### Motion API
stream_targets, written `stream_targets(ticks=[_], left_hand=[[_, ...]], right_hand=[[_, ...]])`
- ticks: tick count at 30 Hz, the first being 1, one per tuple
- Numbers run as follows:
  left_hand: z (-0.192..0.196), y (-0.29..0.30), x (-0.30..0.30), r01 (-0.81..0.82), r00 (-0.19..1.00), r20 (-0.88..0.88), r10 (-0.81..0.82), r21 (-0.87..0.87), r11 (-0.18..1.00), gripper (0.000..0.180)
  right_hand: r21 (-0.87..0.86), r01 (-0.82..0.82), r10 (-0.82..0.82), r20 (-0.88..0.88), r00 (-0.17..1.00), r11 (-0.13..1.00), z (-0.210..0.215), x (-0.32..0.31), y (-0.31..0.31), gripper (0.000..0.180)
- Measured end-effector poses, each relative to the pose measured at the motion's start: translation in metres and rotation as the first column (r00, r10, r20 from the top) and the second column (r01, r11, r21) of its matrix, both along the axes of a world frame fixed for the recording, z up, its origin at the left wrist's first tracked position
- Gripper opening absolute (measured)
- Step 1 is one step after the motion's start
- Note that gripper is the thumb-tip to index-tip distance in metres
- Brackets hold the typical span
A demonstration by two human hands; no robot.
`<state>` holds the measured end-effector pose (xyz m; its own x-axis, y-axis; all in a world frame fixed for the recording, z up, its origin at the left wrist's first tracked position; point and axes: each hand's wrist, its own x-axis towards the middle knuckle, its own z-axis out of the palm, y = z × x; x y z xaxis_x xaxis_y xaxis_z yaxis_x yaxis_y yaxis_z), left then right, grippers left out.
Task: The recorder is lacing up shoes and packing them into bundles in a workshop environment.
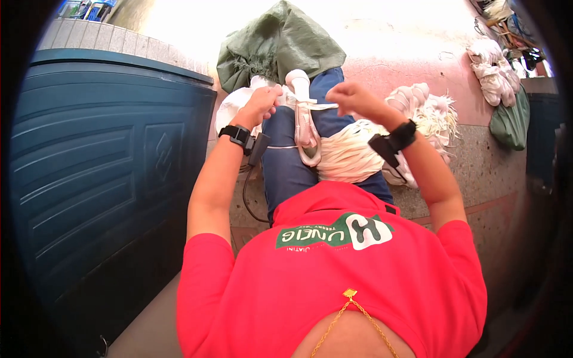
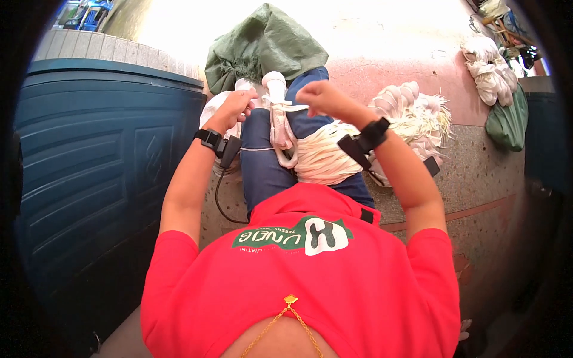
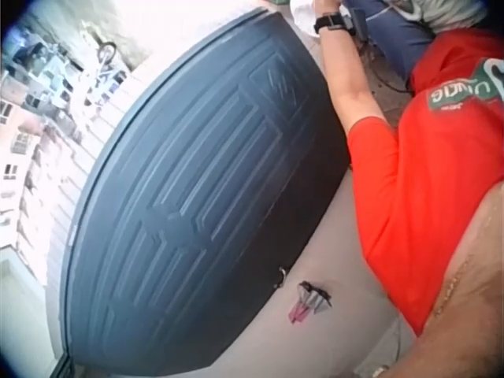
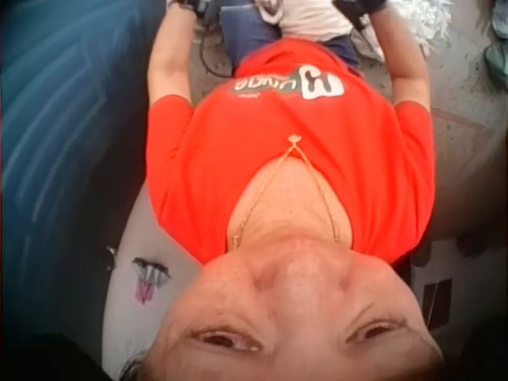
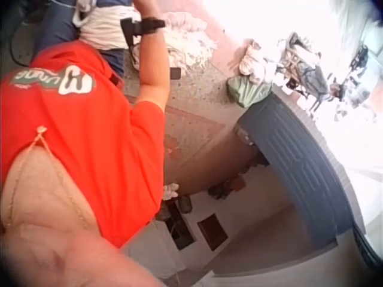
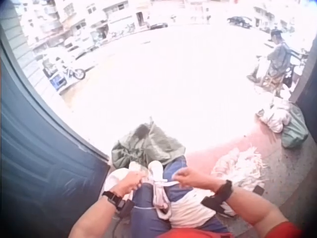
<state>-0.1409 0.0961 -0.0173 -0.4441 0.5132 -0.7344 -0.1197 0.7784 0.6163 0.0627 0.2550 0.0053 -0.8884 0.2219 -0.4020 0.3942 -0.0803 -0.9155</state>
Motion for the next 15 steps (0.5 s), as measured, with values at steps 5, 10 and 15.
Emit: stream_targets(ticks=[5, 10, 15], left_hand=[[0.003, -0.001, 0.005, 0.026, 0.998, 0.052, -0.027, 0.028, 0.999, 0.033], [-0.006, -0.012, 0.001, 0.103, 0.987, 0.113, -0.112, 0.087, 0.991, 0.024], [-0.022, -0.017, -0.001, -0.12, 0.949, 0.312, 0.051, 0.204, 0.972, 0.018]], right_hand=[[-0.035, -0.026, 0.026, 0.014, 1.0, 0.999, -0.031, -0.022, -0.037, 0.021], [-0.059, -0.077, 0.08, 0.039, 0.996, 0.995, -0.029, -0.024, -0.047, 0.02], [0.014, -0.193, 0.192, 0.065, 0.979, 0.981, -0.031, -0.016, -0.049, 0.018]])
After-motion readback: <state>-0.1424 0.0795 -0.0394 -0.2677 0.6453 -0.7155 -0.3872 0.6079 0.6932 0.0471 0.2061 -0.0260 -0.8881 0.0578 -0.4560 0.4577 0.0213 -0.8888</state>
